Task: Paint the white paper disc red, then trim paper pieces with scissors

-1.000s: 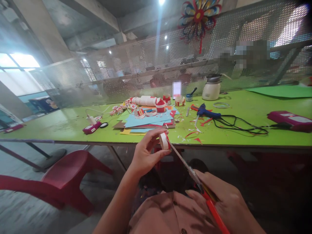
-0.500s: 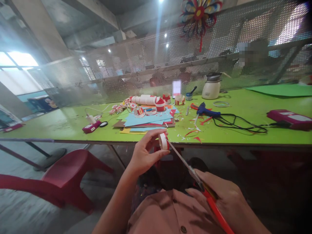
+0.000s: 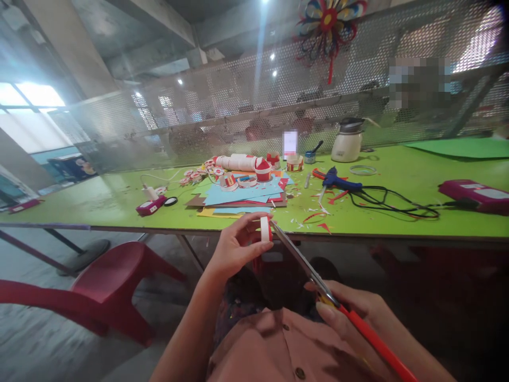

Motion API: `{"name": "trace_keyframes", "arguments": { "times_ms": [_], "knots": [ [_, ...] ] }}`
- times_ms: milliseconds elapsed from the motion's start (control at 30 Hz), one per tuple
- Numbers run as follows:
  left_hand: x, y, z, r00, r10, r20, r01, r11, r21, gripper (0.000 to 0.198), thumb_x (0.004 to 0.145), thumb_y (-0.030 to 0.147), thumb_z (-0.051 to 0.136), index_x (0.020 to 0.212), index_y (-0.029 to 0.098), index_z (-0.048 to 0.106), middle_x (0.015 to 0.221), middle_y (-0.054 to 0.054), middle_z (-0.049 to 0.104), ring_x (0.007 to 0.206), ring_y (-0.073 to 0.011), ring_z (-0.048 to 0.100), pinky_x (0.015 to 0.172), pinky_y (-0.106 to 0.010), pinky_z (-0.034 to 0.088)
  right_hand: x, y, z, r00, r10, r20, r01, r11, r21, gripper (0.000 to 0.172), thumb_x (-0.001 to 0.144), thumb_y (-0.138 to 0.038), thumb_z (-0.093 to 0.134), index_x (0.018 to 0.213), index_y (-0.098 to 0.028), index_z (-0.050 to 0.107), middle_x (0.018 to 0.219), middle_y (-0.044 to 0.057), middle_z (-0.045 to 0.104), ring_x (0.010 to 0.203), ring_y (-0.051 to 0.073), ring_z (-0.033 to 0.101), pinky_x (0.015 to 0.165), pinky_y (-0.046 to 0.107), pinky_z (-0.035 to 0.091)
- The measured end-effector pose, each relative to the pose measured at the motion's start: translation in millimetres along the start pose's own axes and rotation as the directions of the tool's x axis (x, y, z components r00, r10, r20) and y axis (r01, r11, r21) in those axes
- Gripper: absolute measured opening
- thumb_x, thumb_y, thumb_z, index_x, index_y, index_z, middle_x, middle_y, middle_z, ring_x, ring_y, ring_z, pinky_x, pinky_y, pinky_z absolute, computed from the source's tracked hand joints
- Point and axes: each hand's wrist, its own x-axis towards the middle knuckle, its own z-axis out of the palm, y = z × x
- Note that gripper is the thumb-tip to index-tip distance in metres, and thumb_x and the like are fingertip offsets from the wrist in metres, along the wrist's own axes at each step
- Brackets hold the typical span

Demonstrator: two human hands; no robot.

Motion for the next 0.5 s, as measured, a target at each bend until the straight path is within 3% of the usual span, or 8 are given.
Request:
{"name": "trace_keyframes", "arguments": {
  "times_ms": [167,233,367,500],
  "knots": [
    [-0.6,1.5,-1.7,0.999,-0.036,0.025,0.038,0.996,-0.082,0.049,0.072,0.021,0.075,0.119,0.024,0.063,0.123,-0.011,0.063,0.098,-0.0221,0.063,0.076,-0.03,0.053,0.4,9.5,-3.8,0.995,0.006,0.1,-0.009,0.999,0.035,0.042,0.085,-0.053,0.053,0.105,-0.02,0.07,0.076,0.004,0.064,0.065,0.016,0.057,0.06,0.024,0.048],
    [-1.2,2.5,-3.0,0.998,-0.016,0.057,0.02,0.997,-0.08,0.047,0.075,0.024,0.073,0.121,0.024,0.062,0.124,-0.012,0.063,0.093,-0.0201,0.063,0.074,-0.029,0.051,-0.7,11.3,-6.1,0.987,0.05,0.153,-0.067,0.992,0.103,0.046,0.085,-0.056,0.052,0.107,-0.02,0.07,0.07,0.003,0.059,0.059,0.013,0.051,0.055,0.023,0.044],
    [-1.2,3.7,-4.5,0.995,0.043,0.095,-0.033,0.994,-0.104,0.038,0.086,0.033,0.06,0.12,0.016,0.063,0.118,-0.017,0.063,0.079,-0.0152,0.058,0.066,-0.026,0.047,-4.8,9.0,-11.6,0.928,0.161,0.336,-0.261,0.925,0.277,0.061,0.082,-0.068,0.048,0.112,-0.018,0.066,0.061,0.0,0.047,0.051,0.01,0.04,0.047,0.021,0.034],
    [-0.1,1.0,-4.0,0.994,-0.016,0.106,0.04,0.972,-0.23,0.043,0.089,0.043,0.051,0.115,0.011,0.064,0.093,-0.015,0.066,0.073,-0.0164,0.057,0.056,-0.024,0.041,-8.9,-0.9,-15.4,0.91,0.213,0.357,-0.35,0.856,0.38,0.069,0.077,-0.076,0.047,0.111,-0.018,0.066,0.058,-0.001,0.045,0.051,0.01,0.04,0.049,0.022,0.035]
  ]
}}
